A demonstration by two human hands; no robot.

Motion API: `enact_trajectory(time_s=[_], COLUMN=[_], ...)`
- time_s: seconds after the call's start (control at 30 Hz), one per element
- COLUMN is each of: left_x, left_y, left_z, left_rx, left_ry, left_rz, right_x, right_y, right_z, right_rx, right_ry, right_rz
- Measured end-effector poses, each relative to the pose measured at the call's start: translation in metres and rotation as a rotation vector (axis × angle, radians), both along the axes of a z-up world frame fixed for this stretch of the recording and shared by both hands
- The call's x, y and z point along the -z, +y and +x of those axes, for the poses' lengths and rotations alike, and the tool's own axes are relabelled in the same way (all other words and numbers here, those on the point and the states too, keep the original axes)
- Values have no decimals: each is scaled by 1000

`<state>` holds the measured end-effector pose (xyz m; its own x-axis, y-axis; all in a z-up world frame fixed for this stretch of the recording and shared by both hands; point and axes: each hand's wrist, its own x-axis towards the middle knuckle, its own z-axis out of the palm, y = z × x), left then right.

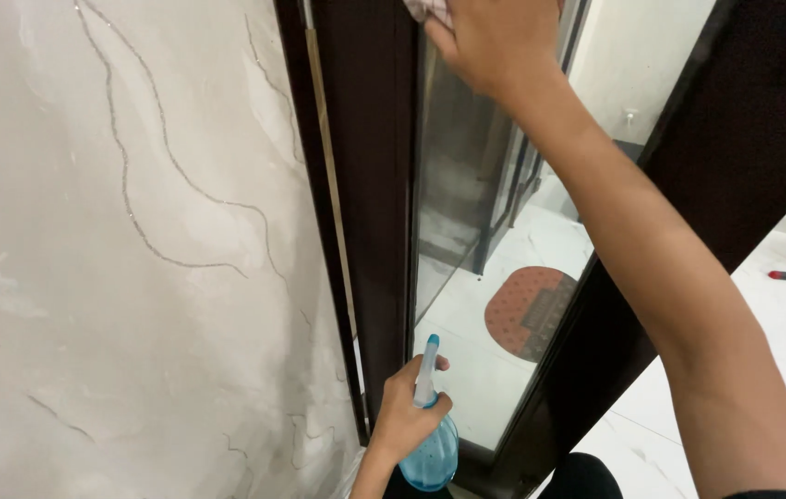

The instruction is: The person sprays cleaner on a glass door or partition and then wipes it with a cloth.

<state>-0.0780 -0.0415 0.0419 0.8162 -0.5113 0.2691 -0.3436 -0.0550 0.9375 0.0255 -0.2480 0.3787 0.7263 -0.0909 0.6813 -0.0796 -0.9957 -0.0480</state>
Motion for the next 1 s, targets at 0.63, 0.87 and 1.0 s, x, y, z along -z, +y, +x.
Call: enact_trajectory(time_s=[0.63,0.87,1.0], left_x=[31,5,17], left_y=[6,-2,-7], left_z=[-4,-25,-18], left_rx=[-18,-21,34], left_ry=[-114,-34,-175], left_rz=[-25,45,-66], right_x=[277,29,73], right_y=[-67,-73,-69], right_z=[-31,-73,-81], right_rx=[-257,116,173], right_ry=[-8,-369,-494], right_rz=[-701,-226,-330])
